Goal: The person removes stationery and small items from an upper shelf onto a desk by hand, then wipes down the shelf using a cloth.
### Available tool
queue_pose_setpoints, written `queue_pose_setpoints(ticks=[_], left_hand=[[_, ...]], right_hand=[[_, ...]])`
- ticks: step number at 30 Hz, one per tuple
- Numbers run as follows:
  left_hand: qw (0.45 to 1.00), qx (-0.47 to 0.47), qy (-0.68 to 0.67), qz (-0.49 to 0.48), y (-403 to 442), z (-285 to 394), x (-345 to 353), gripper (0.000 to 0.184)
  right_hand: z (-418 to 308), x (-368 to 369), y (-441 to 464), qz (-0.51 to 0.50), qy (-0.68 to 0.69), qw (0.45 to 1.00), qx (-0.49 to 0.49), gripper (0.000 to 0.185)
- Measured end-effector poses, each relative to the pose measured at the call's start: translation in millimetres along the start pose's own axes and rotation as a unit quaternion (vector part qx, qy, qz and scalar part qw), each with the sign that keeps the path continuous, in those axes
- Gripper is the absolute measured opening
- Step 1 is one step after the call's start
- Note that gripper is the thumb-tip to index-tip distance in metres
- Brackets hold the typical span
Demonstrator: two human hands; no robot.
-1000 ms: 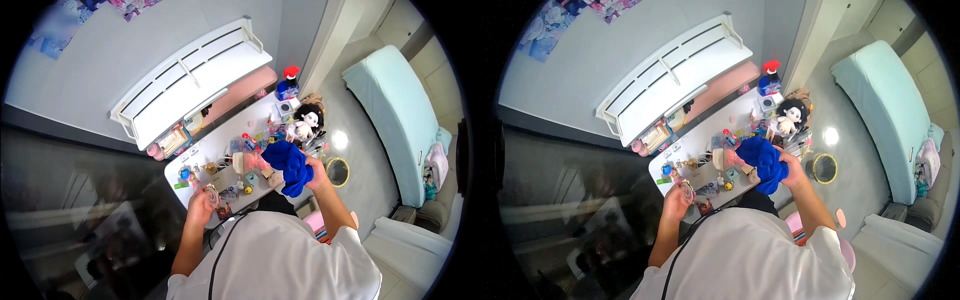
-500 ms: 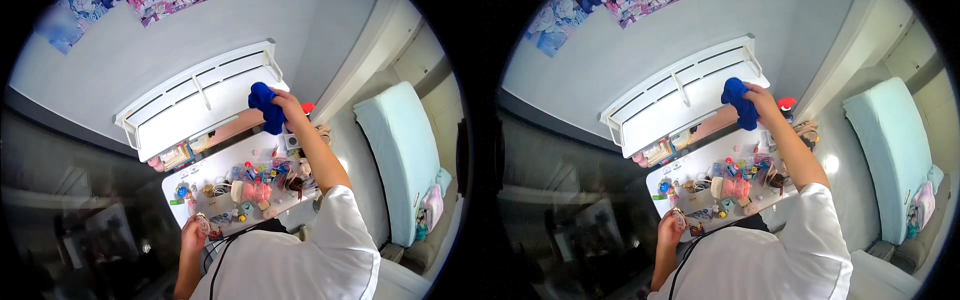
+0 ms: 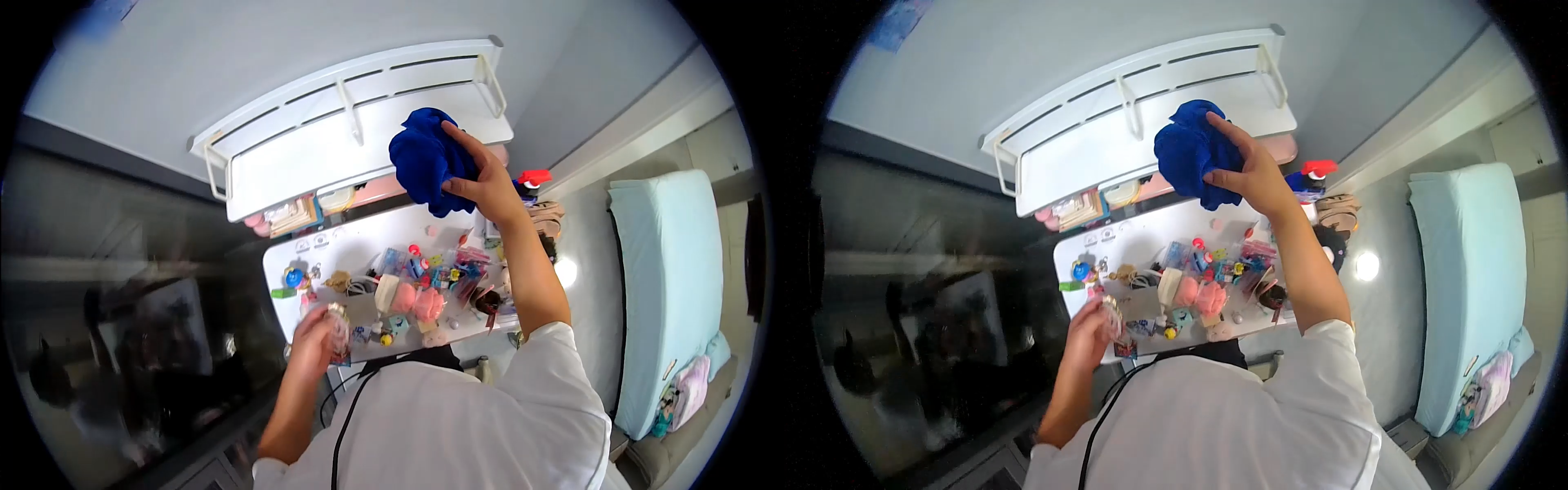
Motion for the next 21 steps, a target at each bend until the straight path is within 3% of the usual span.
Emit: queue_pose_setpoints(ticks=[4,6,9,12,19,21], left_hand=[[0.989,0.080,0.041,-0.117,18.5,47.9,46.6,0.036],[0.980,0.134,0.008,-0.149,23.3,69.9,68.0,0.035],[0.966,0.131,-0.096,-0.202,30.7,86.0,79.4,0.032],[0.957,0.109,-0.207,-0.171,28.6,88.1,74.9,0.035],[0.937,0.098,-0.259,-0.211,38.6,82.2,25.8,0.036],[0.942,0.112,-0.254,-0.186,35.3,88.2,28.9,0.036]], right_hand=[[15.3,44.2,-15.1,-0.085,0.090,0.992,0.027,0.093],[5.8,73.3,-28.0,-0.121,0.113,0.985,0.049,0.094],[3.1,110.2,-39.1,-0.160,0.174,0.970,0.051,0.092],[-0.6,138.3,-44.9,-0.185,0.286,0.936,0.091,0.088],[-2.4,161.7,-42.8,-0.162,0.495,0.846,0.110,0.081],[11.8,164.1,-37.6,-0.208,0.541,0.804,0.134,0.081]])
Point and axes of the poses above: each hand's wrist, its own y-axis towards the middle knuckle, its own x-axis out of the palm, z = x × y, the point moved 5 cm from there along y, towards the middle knuckle, and after that the axes turned 11 degrees about x, right-handed, at the moved point
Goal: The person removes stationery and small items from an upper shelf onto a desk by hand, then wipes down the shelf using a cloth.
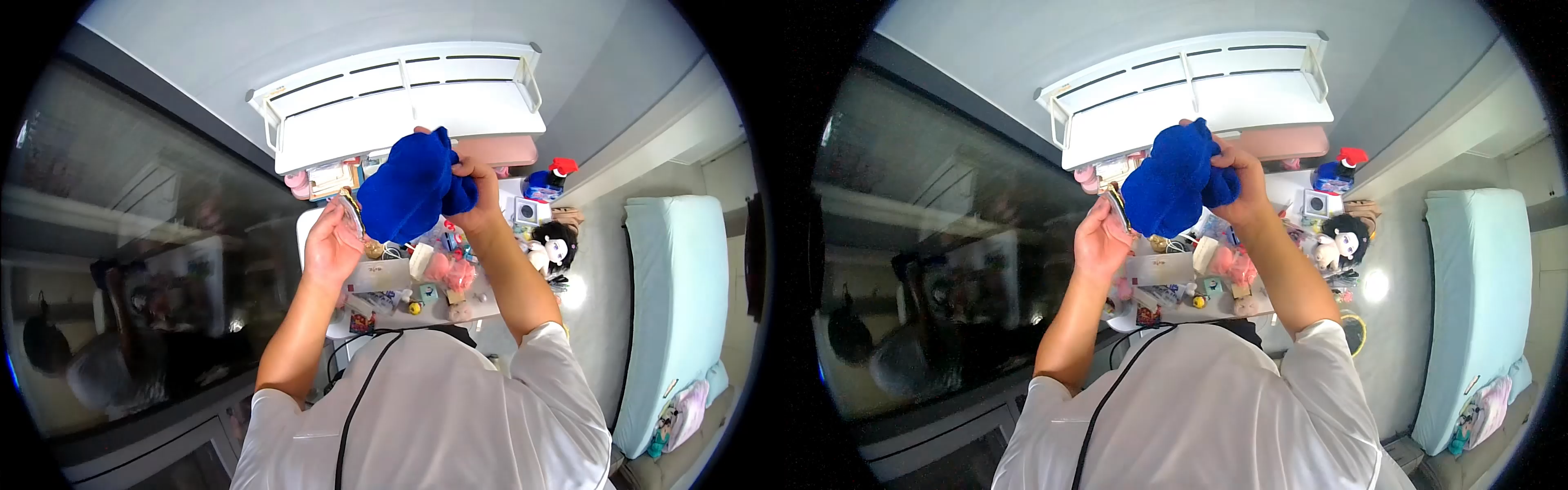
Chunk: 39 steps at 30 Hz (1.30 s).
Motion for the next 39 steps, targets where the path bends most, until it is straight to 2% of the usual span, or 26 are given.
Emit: queue_pose_setpoints(ticks=[3,4,7,10,13,16,20,23,26,27,29,32,34,36,37,39], left_hand=[[0.999,0.021,-0.023,-0.024,5.3,6.6,6.8,0.036],[0.999,0.032,-0.026,0.005,3.9,8.3,19.2,0.035],[0.998,0.021,-0.055,-0.008,11.3,5.8,16.7,0.034],[0.999,0.019,0.040,-0.003,18.4,2.2,3.6,0.031],[0.993,0.018,0.119,0.018,15.1,-4.0,-13.6,0.029],[0.992,-0.026,0.123,0.024,11.0,-20.1,-17.8,0.029],[0.997,-0.043,0.063,0.001,9.9,-42.3,-0.6,0.031],[0.997,-0.021,0.062,-0.033,9.6,-51.6,-8.0,0.041],[0.997,-0.023,0.067,0.020,5.8,-67.2,-25.7,0.043],[0.997,-0.025,0.071,0.030,2.9,-69.8,-24.0,0.044],[0.996,-0.028,0.085,0.023,0.1,-73.0,-16.0,0.045],[0.992,-0.021,0.110,-0.055,1.8,-66.5,1.8,0.047],[0.991,-0.038,0.117,-0.051,4.3,-64.7,-2.3,0.047],[0.994,-0.049,0.094,-0.021,4.6,-70.7,16.9,0.050],[0.993,-0.064,0.102,-0.016,5.7,-77.2,12.8,0.050],[0.991,-0.083,0.108,-0.011,8.8,-87.5,7.1,0.050]], right_hand=[[6.1,-6.0,2.0,-0.044,0.068,0.996,0.028,0.079],[8.7,-7.3,1.5,-0.056,0.089,0.994,0.032,0.079],[13.7,-28.1,-0.7,-0.021,0.118,0.992,-0.046,0.067],[18.9,-40.0,-1.6,-0.035,0.120,0.991,-0.050,0.050],[17.7,-48.9,-5.1,0.002,0.109,0.992,-0.061,0.034],[27.0,-47.7,-11.6,0.095,0.140,0.985,-0.037,0.027],[48.6,-40.4,-2.4,0.108,0.202,0.973,0.022,0.025],[45.6,-38.3,-7.8,0.217,0.076,0.970,0.082,0.022],[33.0,-15.3,-18.2,0.284,-0.203,0.936,0.050,0.030],[29.2,-19.3,-20.2,0.300,-0.317,0.899,0.034,0.035],[21.9,-33.1,-22.9,0.318,-0.532,0.785,-0.002,0.045],[24.8,-49.1,-34.3,0.285,-0.461,0.840,-0.029,0.058],[33.1,-45.6,-42.3,0.194,-0.306,0.932,-0.017,0.061],[35.1,-41.6,-53.6,0.110,-0.200,0.974,-0.012,0.066],[35.9,-35.1,-60.5,0.117,-0.183,0.976,0.001,0.070],[28.2,-31.1,-70.2,0.166,-0.422,0.891,0.007,0.071]])
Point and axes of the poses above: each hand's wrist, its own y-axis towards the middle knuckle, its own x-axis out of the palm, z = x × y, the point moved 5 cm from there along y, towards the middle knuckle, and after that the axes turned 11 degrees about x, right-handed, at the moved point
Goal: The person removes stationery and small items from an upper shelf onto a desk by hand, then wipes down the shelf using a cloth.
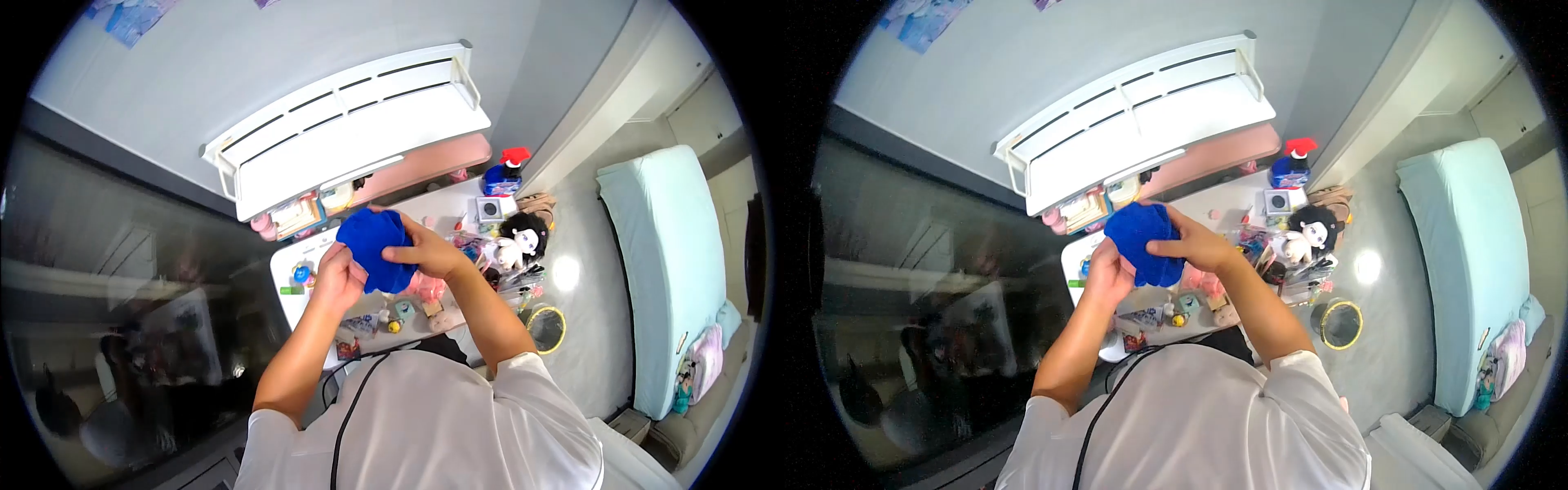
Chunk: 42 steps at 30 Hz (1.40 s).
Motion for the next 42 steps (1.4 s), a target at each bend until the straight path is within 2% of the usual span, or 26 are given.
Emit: queue_pose_setpoints(ticks=[3,5,6,7,9,10,11,12,13,14,15,16,18,19,22,23,26,27,30,33,36,39,42], left_hand=[[0.997,-0.029,0.073,0.013,10.7,-14.0,-5.4,0.044],[0.988,-0.042,0.145,0.038,20.2,-17.4,-21.3,0.035],[0.988,-0.035,0.137,0.062,19.9,-14.6,-18.4,0.033],[0.988,-0.028,0.129,0.085,17.5,-7.2,-9.5,0.032],[0.985,-0.009,0.134,0.112,15.4,1.0,-11.4,0.028],[0.984,-0.008,0.136,0.113,13.9,2.0,-18.9,0.028],[0.984,-0.006,0.138,0.115,12.4,3.2,-27.0,0.028],[0.983,-0.003,0.141,0.117,10.7,3.2,-33.3,0.029],[0.982,-0.001,0.139,0.124,7.8,2.7,-37.2,0.028],[0.982,0.001,0.139,0.131,4.0,3.2,-40.2,0.028],[0.981,0.003,0.140,0.137,0.3,4.1,-42.9,0.027],[0.979,0.000,0.138,0.148,-3.8,3.5,-46.4,0.027],[0.976,-0.005,0.137,0.170,-12.0,3.5,-52.7,0.026],[0.974,-0.010,0.135,0.183,-15.0,4.5,-52.1,0.026],[0.971,0.002,0.139,0.195,-23.1,8.3,-54.4,0.024],[0.972,0.004,0.132,0.196,-24.9,8.5,-55.4,0.026],[0.970,-0.004,0.134,0.202,-24.3,5.8,-56.9,0.028],[0.971,-0.006,0.131,0.201,-22.6,4.3,-55.4,0.029],[0.971,-0.011,0.127,0.200,-15.8,0.1,-47.5,0.029],[0.972,-0.015,0.137,0.191,-13.0,-1.4,-41.2,0.028],[0.976,-0.007,0.126,0.176,-14.2,4.1,-33.7,0.028],[0.979,0.002,0.125,0.164,-18.5,9.4,-31.9,0.028],[0.981,0.010,0.117,0.155,-22.2,9.0,-34.9,0.028]], right_hand=[[12.9,-30.5,6.4,0.011,0.051,0.992,0.112,0.067],[16.6,-63.5,16.4,0.038,0.054,0.988,0.137,0.061],[17.0,-82.0,23.3,0.051,0.055,0.986,0.148,0.058],[5.1,-99.7,32.8,0.074,0.077,0.987,0.120,0.054],[-38.6,-148.5,48.0,0.211,-0.066,0.972,0.084,0.050],[-49.8,-180.0,67.9,0.201,-0.054,0.973,0.097,0.054],[-99.4,-182.5,70.0,0.302,-0.164,0.936,0.082,0.058],[-106.9,-224.6,97.8,0.327,-0.207,0.917,0.093,0.062],[-136.6,-240.0,111.4,0.370,-0.277,0.885,0.063,0.065],[-156.0,-266.4,130.4,0.440,-0.385,0.811,0.004,0.065],[-172.9,-280.7,146.3,0.507,-0.464,0.725,0.035,0.057],[-176.4,-282.3,158.2,0.531,-0.514,0.673,0.037,0.057],[-170.4,-287.3,186.1,0.569,-0.604,0.557,0.040,0.058],[-138.5,-325.3,219.3,0.537,-0.689,0.487,-0.008,0.051],[-121.9,-329.8,239.3,0.530,-0.728,0.432,0.047,0.048],[-115.6,-326.0,244.3,0.485,-0.792,0.371,0.023,0.051],[-111.0,-322.8,236.7,0.457,-0.818,0.349,-0.001,0.052],[-118.2,-314.7,229.4,0.448,-0.819,0.357,0.034,0.054],[-126.6,-323.7,239.8,0.385,-0.809,0.422,0.137,0.045],[-114.4,-358.0,263.2,0.427,-0.766,0.463,0.129,0.042],[-123.8,-345.3,261.2,0.366,-0.795,0.459,0.150,0.030],[-126.3,-332.9,257.9,0.301,-0.818,0.438,0.219,0.024],[-122.5,-322.4,248.1,0.296,-0.822,0.435,0.218,0.023]])
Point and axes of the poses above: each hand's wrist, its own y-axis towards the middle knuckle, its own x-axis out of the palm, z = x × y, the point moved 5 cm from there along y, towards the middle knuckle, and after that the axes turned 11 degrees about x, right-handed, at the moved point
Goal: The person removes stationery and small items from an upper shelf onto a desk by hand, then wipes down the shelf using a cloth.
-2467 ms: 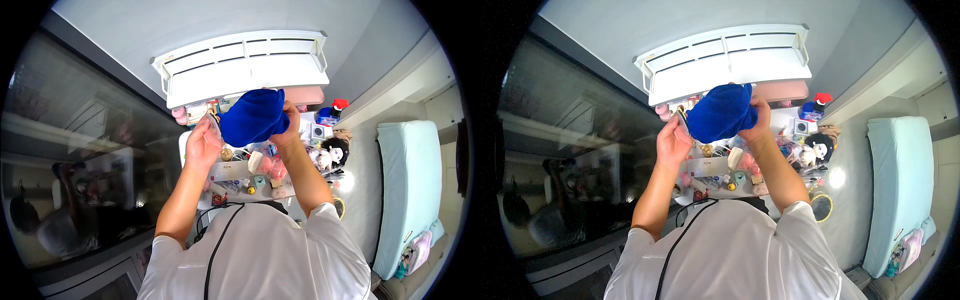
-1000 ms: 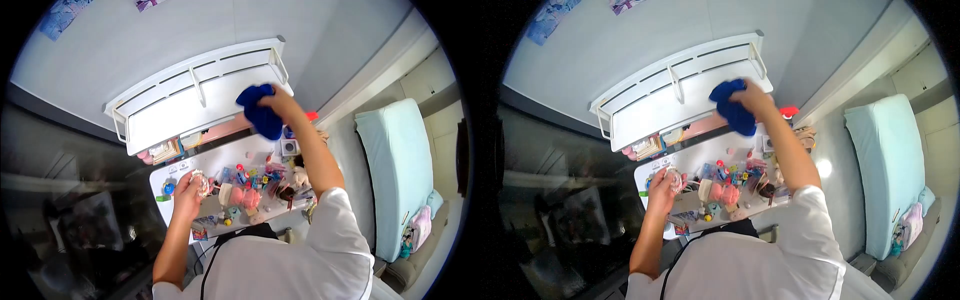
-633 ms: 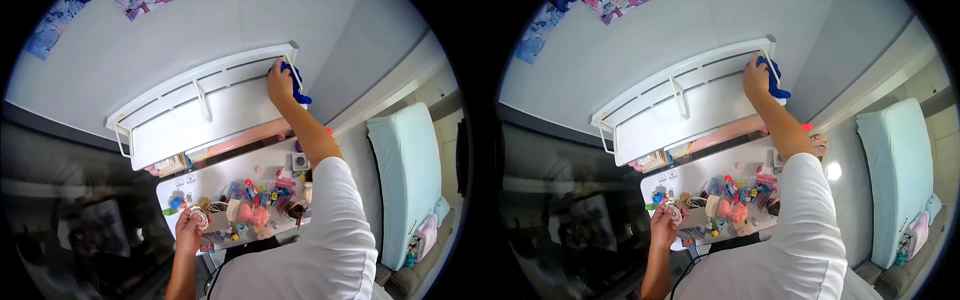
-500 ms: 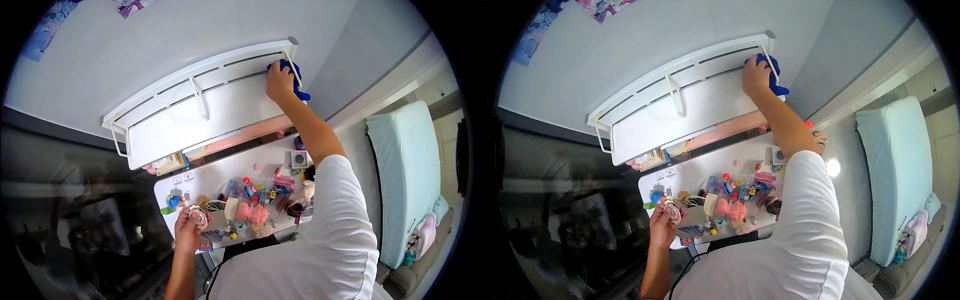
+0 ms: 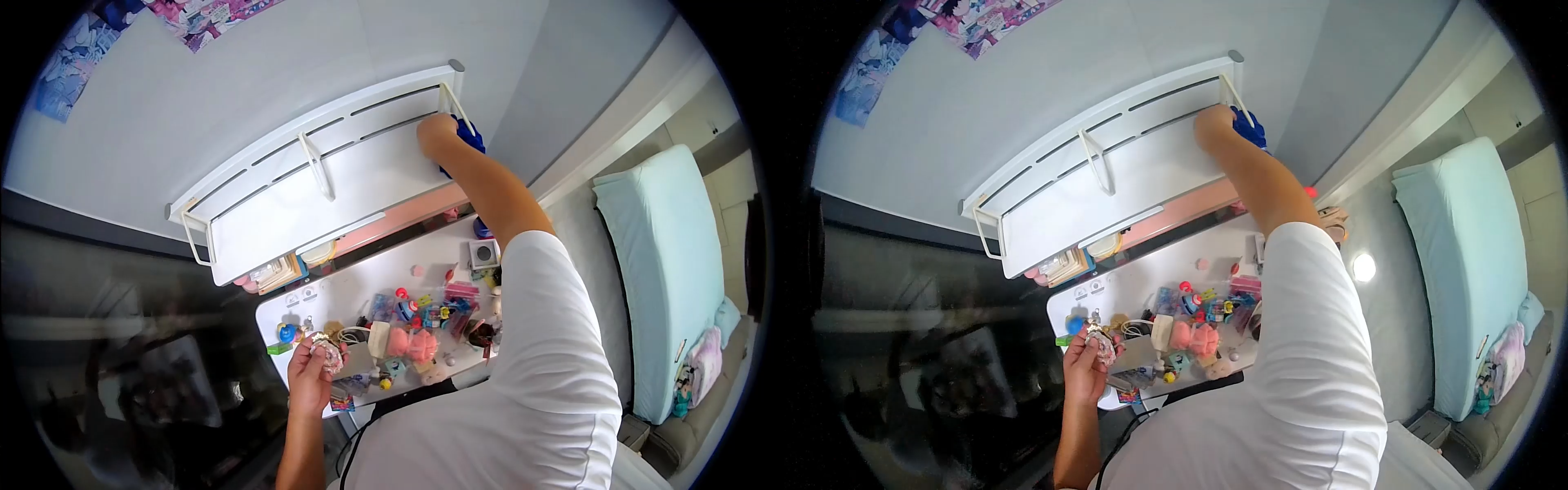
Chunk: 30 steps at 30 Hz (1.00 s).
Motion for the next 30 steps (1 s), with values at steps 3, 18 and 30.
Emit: queue_pose_setpoints(ticks=[3,18,30], left_hand=[[1.000,0.005,-0.006,-0.009,-4.2,-1.1,0.3,0.028],[1.000,0.019,-0.023,-0.008,-13.8,-10.1,-20.0,0.029],[1.000,0.017,0.015,0.020,-35.6,7.0,-12.8,0.030]], right_hand=[[-1.9,0.3,-20.5,-0.026,-0.030,0.999,-0.034,0.024],[26.1,-36.3,-58.0,-0.117,-0.096,0.885,-0.441,0.028],[26.2,11.4,-32.8,0.054,0.142,0.984,-0.090,0.041]])
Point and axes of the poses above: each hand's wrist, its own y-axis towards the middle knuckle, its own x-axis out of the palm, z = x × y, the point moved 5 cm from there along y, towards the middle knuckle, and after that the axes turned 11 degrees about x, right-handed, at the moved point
